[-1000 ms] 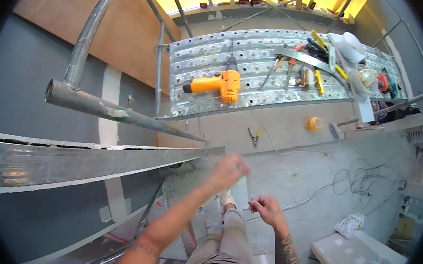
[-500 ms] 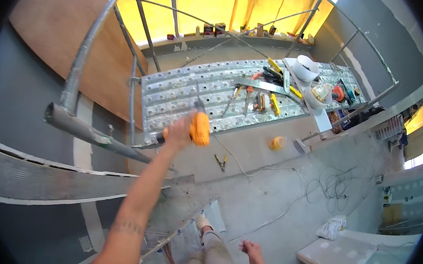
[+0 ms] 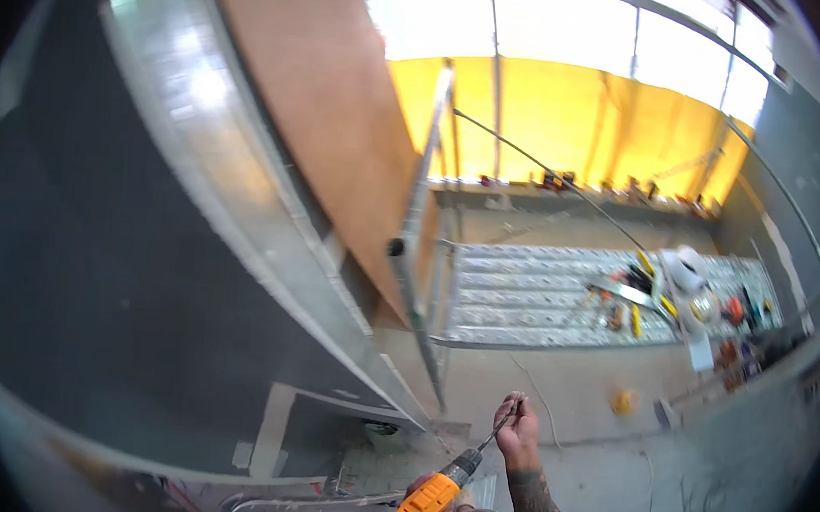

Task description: The person drills holes into a wall using a power drill, climbs onto scaffolding, measures and marks the wall edge using a ruler and a pencil, and works on the drywall frame with hand tools.

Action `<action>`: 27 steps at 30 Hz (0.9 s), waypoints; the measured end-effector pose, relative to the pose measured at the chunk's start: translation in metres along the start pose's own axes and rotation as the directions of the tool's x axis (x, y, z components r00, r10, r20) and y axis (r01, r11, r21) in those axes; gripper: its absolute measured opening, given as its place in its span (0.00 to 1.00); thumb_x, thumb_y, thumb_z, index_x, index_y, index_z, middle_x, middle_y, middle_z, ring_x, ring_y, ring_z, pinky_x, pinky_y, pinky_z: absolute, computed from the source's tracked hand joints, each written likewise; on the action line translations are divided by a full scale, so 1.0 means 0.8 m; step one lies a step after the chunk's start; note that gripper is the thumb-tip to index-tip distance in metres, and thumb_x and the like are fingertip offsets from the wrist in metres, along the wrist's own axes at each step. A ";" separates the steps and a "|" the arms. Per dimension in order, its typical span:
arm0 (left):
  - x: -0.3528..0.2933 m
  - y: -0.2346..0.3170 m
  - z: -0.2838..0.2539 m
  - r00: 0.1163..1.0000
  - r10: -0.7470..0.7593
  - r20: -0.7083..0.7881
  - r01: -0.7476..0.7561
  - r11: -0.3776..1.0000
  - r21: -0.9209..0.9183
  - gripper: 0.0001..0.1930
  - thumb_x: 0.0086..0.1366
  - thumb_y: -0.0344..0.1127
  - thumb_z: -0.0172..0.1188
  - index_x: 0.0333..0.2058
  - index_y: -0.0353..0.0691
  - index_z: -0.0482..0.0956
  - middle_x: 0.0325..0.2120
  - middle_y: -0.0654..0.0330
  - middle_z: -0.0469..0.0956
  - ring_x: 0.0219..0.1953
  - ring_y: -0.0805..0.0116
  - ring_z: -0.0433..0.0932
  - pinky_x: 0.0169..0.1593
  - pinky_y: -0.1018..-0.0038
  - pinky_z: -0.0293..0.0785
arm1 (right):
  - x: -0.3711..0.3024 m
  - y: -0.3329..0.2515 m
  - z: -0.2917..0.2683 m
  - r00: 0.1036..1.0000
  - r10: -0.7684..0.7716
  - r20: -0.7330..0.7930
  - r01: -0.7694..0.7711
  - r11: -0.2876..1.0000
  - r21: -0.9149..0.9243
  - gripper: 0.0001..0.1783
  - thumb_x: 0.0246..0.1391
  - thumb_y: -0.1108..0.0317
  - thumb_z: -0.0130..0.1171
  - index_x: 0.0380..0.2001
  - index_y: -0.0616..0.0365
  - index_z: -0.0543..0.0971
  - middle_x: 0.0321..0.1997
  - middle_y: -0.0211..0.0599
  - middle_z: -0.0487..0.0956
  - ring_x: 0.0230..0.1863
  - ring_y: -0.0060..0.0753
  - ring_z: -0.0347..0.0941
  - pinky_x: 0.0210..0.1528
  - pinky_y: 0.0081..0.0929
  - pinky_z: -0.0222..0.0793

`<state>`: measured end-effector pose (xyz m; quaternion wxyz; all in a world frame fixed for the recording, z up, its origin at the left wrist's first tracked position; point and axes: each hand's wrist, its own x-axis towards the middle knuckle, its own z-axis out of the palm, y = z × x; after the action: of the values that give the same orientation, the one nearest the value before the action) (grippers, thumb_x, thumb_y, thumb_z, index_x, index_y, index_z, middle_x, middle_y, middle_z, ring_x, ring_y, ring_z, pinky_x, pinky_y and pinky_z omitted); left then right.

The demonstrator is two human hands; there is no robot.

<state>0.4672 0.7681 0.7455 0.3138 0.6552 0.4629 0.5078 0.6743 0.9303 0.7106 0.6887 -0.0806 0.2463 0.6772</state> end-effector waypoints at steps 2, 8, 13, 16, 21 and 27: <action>-0.007 0.003 -0.028 0.976 -0.210 -0.062 0.185 0.944 -0.272 0.38 0.58 0.25 0.63 0.63 0.44 0.53 0.45 0.55 0.72 0.44 0.66 0.77 0.40 0.68 0.79 | -0.005 0.054 0.026 0.992 0.124 0.039 -0.123 0.992 -0.031 0.12 0.66 0.61 0.45 0.37 0.55 0.75 0.39 0.35 0.80 0.41 0.35 0.78 0.43 0.31 0.78; 0.018 0.088 -0.105 0.896 -0.389 -0.212 0.194 0.775 -0.601 0.35 0.59 0.23 0.59 0.61 0.42 0.51 0.41 0.55 0.73 0.37 0.68 0.76 0.44 0.70 0.74 | -0.044 0.207 0.130 0.945 0.288 0.152 -0.152 0.803 -0.577 0.15 0.66 0.57 0.47 0.47 0.56 0.71 0.35 0.32 0.76 0.38 0.33 0.75 0.43 0.27 0.75; 0.011 0.114 -0.137 0.861 -0.401 -0.312 0.080 0.714 -0.696 0.32 0.63 0.26 0.56 0.61 0.44 0.50 0.43 0.54 0.73 0.35 0.70 0.74 0.43 0.71 0.73 | -0.085 0.286 0.178 0.831 0.442 0.337 -0.145 0.757 -0.637 0.16 0.65 0.54 0.49 0.47 0.52 0.71 0.34 0.31 0.74 0.35 0.29 0.73 0.39 0.25 0.74; 0.019 0.140 -0.153 0.858 -0.399 -0.324 0.072 0.718 -0.692 0.30 0.65 0.30 0.56 0.62 0.44 0.51 0.45 0.53 0.73 0.35 0.70 0.75 0.44 0.71 0.73 | -0.090 0.305 0.197 0.775 0.516 0.365 -0.162 0.721 -0.674 0.14 0.64 0.52 0.49 0.45 0.49 0.72 0.31 0.30 0.76 0.33 0.29 0.75 0.37 0.24 0.75; 0.013 0.139 -0.171 0.857 -0.332 -0.394 -0.072 0.680 -0.730 0.32 0.65 0.33 0.56 0.64 0.45 0.50 0.43 0.54 0.74 0.35 0.69 0.75 0.43 0.68 0.74 | -0.136 0.346 0.246 0.769 0.565 0.297 -0.073 0.540 -0.838 0.15 0.68 0.54 0.40 0.39 0.51 0.71 0.26 0.34 0.78 0.30 0.31 0.78 0.36 0.25 0.77; 0.052 0.156 -0.198 0.877 -0.046 -0.478 -0.267 0.781 -0.565 0.20 0.63 0.31 0.54 0.53 0.39 0.64 0.40 0.54 0.74 0.34 0.67 0.75 0.42 0.68 0.73 | -0.166 0.374 0.306 0.590 0.626 0.509 0.316 0.401 -0.860 0.24 0.67 0.45 0.39 0.42 0.56 0.70 0.30 0.39 0.79 0.36 0.39 0.80 0.40 0.34 0.75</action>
<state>0.3540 0.7506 0.9168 0.3575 0.4018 0.2932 0.7904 0.4449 0.9416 1.0489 0.4819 -0.1024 -0.4816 0.7248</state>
